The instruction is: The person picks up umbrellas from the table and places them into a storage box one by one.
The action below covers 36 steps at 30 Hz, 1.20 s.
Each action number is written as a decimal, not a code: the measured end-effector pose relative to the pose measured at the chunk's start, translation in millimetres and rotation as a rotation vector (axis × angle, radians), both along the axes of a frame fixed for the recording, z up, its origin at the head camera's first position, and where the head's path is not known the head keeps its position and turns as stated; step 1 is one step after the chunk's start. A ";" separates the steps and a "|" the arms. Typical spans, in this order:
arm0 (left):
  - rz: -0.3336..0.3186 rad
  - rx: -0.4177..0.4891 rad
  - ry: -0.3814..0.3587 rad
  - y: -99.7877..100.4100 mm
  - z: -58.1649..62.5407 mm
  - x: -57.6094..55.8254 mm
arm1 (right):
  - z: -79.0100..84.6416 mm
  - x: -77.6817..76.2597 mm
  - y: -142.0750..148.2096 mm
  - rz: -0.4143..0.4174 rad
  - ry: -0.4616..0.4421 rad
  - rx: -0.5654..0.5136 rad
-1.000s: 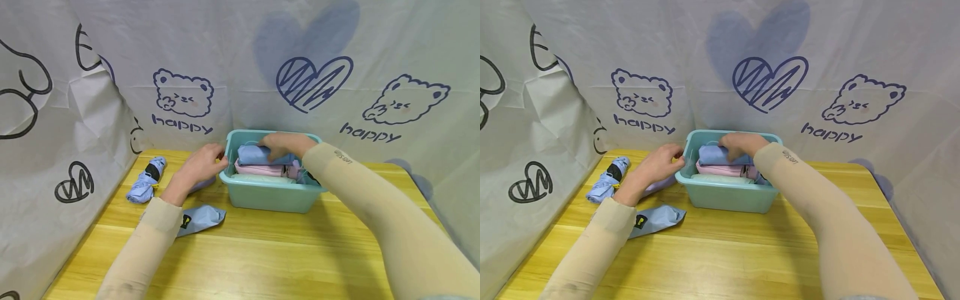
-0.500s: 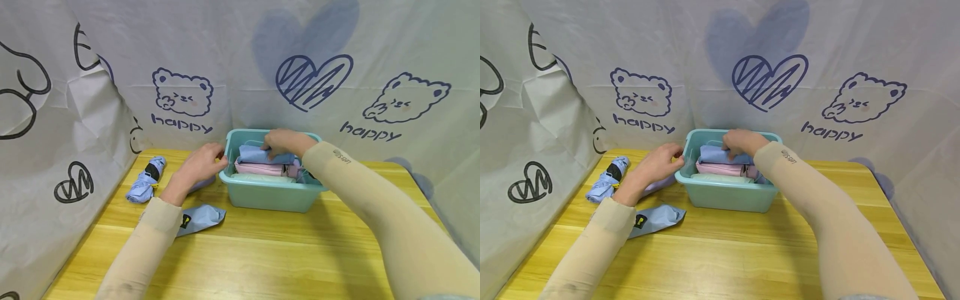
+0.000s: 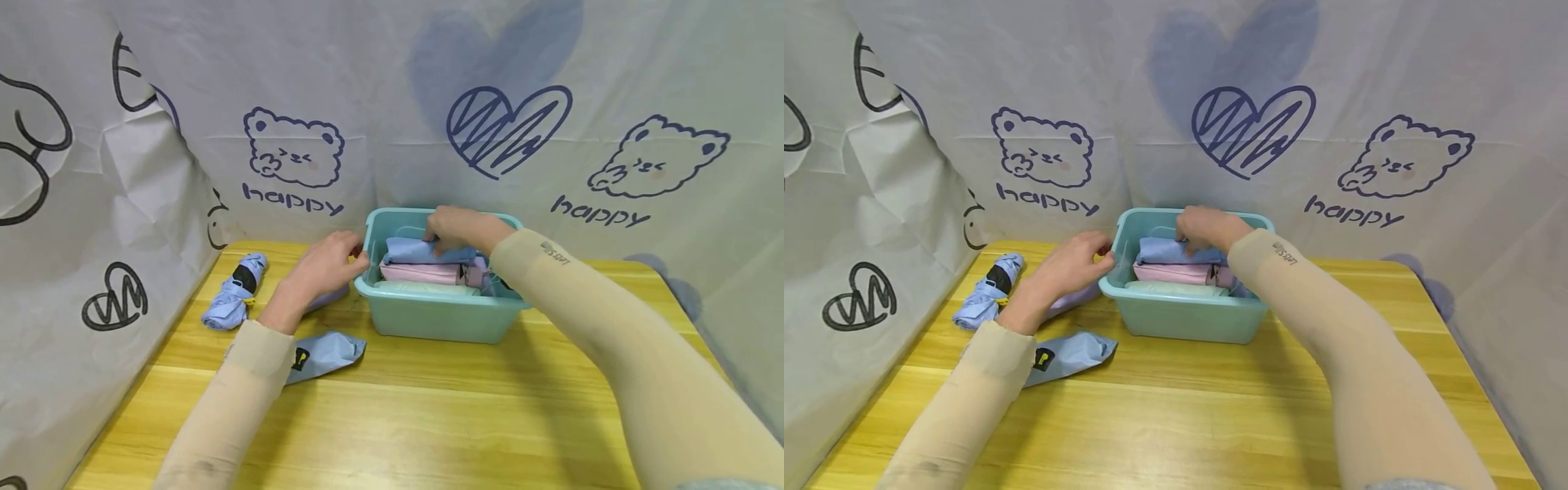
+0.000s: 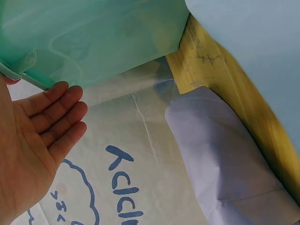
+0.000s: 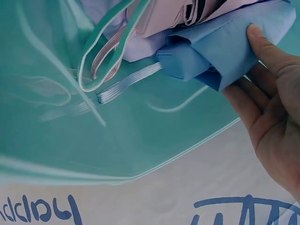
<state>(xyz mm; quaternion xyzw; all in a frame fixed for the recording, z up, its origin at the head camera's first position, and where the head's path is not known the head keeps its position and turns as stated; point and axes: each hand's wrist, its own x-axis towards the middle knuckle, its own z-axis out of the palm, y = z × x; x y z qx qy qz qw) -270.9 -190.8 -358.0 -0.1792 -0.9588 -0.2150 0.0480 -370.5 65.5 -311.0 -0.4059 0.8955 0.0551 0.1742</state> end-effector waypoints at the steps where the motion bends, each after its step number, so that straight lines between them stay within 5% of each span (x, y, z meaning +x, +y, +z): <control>1: -0.004 0.003 -0.002 0.3 0.1 -0.1 | 1.2 1.1 0.9 -0.004 0.007 -0.018; 12: 0.005 -0.001 0.000 -3.6 1.3 -0.8 | 27.5 17.8 8.1 -0.111 -0.001 -0.098; 18: 0.002 -0.001 0.005 -0.6 0.5 -1.2 | 36.0 36.3 28.2 -0.204 0.049 -0.248; 30: 0.011 0.010 0.012 0.5 -1.4 -1.4 | 6.1 80.1 78.3 -0.360 0.326 -0.608; 36: 0.013 0.008 0.016 -0.4 -2.9 -0.5 | -9.7 96.2 97.5 -0.456 0.367 -0.693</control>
